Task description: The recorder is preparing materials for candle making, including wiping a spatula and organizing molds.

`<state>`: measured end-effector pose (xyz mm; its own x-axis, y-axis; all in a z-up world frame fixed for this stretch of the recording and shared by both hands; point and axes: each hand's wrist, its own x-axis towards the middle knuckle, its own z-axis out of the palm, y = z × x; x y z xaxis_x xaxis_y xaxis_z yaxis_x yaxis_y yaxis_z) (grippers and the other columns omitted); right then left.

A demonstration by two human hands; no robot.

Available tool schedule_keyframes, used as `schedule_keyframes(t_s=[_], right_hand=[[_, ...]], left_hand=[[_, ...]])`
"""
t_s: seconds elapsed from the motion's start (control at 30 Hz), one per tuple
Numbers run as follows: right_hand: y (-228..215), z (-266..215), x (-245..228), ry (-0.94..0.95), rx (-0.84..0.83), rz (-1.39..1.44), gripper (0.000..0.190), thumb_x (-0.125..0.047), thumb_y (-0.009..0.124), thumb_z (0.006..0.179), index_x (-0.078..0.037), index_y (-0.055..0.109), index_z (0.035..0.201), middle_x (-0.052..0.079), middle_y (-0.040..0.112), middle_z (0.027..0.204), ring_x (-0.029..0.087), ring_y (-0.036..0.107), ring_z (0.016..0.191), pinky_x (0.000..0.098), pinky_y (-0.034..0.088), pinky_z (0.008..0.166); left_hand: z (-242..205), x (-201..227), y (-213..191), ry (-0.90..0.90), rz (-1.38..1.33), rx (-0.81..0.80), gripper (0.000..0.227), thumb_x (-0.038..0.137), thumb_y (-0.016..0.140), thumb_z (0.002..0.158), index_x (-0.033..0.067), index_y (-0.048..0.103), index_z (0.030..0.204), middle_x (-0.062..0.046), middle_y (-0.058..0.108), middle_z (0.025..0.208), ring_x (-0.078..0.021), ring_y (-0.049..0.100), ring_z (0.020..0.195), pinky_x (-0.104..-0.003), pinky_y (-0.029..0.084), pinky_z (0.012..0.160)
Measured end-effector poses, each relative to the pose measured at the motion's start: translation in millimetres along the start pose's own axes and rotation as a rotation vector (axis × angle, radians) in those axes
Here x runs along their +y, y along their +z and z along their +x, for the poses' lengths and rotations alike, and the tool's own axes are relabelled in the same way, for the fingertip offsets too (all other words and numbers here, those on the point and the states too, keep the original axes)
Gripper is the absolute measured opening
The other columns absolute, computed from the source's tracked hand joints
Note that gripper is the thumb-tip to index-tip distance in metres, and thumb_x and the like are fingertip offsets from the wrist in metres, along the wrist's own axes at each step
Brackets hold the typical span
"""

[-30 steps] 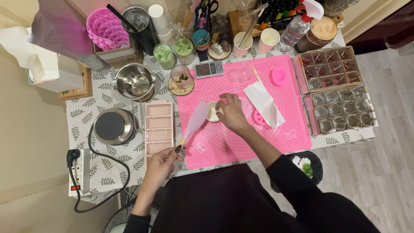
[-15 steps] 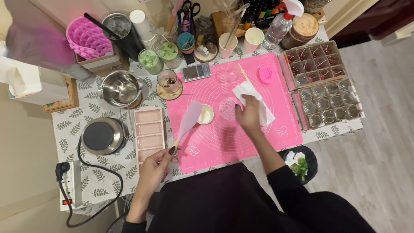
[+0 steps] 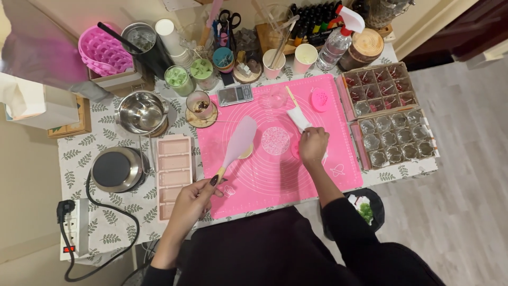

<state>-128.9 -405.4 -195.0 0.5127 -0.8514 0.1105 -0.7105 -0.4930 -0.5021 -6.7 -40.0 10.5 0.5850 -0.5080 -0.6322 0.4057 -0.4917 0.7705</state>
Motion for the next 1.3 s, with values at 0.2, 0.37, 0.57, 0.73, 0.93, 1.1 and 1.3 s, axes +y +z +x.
schedule_keyframes(t_s=[0.2, 0.37, 0.57, 0.73, 0.93, 1.1, 1.3], right_hand=[[-48, -4, -6, 0.378, 0.017, 1.136, 0.023, -0.011, 0.066, 0.108, 0.0, 0.069, 0.128, 0.013, 0.051, 0.104, 0.023, 0.041, 0.089, 0.0405, 0.033, 0.078], [-128, -49, -136, 0.408, -0.349, 1.473, 0.032, -0.012, 0.056, 0.097, -0.005, 0.057, 0.129, 0.008, 0.064, 0.118, 0.019, 0.063, 0.111, 0.0383, 0.05, 0.106], [-116, -79, -185, 0.522, -0.602, 1.752, 0.033, -0.02, 0.049, 0.1, -0.006, 0.05, 0.13, 0.008, 0.063, 0.126, 0.02, 0.064, 0.119, 0.0409, 0.05, 0.105], [-110, -75, -184, 0.372, -0.603, 1.64, 0.026, -0.01, 0.056, 0.103, -0.005, 0.046, 0.127, 0.011, 0.063, 0.12, 0.02, 0.065, 0.108, 0.0381, 0.054, 0.092], [-103, -79, -214, 0.235, -0.556, 1.49, 0.028, -0.019, 0.054, 0.106, 0.002, 0.055, 0.125, 0.008, 0.065, 0.108, 0.014, 0.066, 0.092, 0.0314, 0.058, 0.077], [-83, -77, -220, 0.166, -0.328, 1.086, 0.035, -0.028, 0.055, 0.106, 0.001, 0.058, 0.125, 0.004, 0.066, 0.099, 0.009, 0.058, 0.082, 0.0269, 0.048, 0.067], [-72, -98, -239, 0.1, -0.324, 1.04, 0.032, -0.032, 0.054, 0.108, -0.001, 0.058, 0.098, -0.001, 0.06, 0.079, 0.004, 0.051, 0.067, 0.0239, 0.043, 0.056]], left_hand=[[-13, 8, 14, 0.011, -0.206, -0.018, 0.038, 0.031, 0.051, 0.105, 0.0065, 0.079, 0.113, 0.003, 0.042, 0.056, -0.004, 0.034, 0.044, -0.022, 0.027, 0.04], [-6, 2, 29, 0.06, -0.312, -0.087, 0.036, 0.023, 0.047, 0.103, 0.0004, 0.072, 0.116, -0.003, 0.068, 0.077, -0.0056, 0.041, 0.044, -0.022, 0.031, 0.037], [-6, 7, 39, 0.041, -0.33, -0.172, 0.036, 0.024, 0.046, 0.104, 0.0023, 0.07, 0.121, -0.003, 0.07, 0.081, -0.0045, 0.044, 0.047, -0.021, 0.033, 0.04], [-8, 5, 33, 0.121, -0.242, -0.223, 0.039, 0.028, 0.046, 0.107, 0.0027, 0.072, 0.122, -0.001, 0.066, 0.08, -0.0036, 0.041, 0.048, -0.02, 0.033, 0.04], [-11, -4, 35, 0.114, -0.302, -0.251, 0.031, 0.028, 0.049, 0.105, 0.0047, 0.068, 0.115, 0.004, 0.051, 0.071, -0.0033, 0.037, 0.049, -0.021, 0.027, 0.04], [-25, 11, 25, -0.018, -0.216, -0.229, 0.038, 0.042, 0.039, 0.107, 0.0099, 0.06, 0.104, 0.006, 0.044, 0.068, -0.004, 0.033, 0.048, -0.022, 0.029, 0.041], [-43, 0, -19, -0.026, -0.131, -0.248, 0.039, 0.04, 0.039, 0.106, 0.0094, 0.063, 0.105, 0.007, 0.044, 0.069, -0.0041, 0.034, 0.048, -0.022, 0.029, 0.041]])
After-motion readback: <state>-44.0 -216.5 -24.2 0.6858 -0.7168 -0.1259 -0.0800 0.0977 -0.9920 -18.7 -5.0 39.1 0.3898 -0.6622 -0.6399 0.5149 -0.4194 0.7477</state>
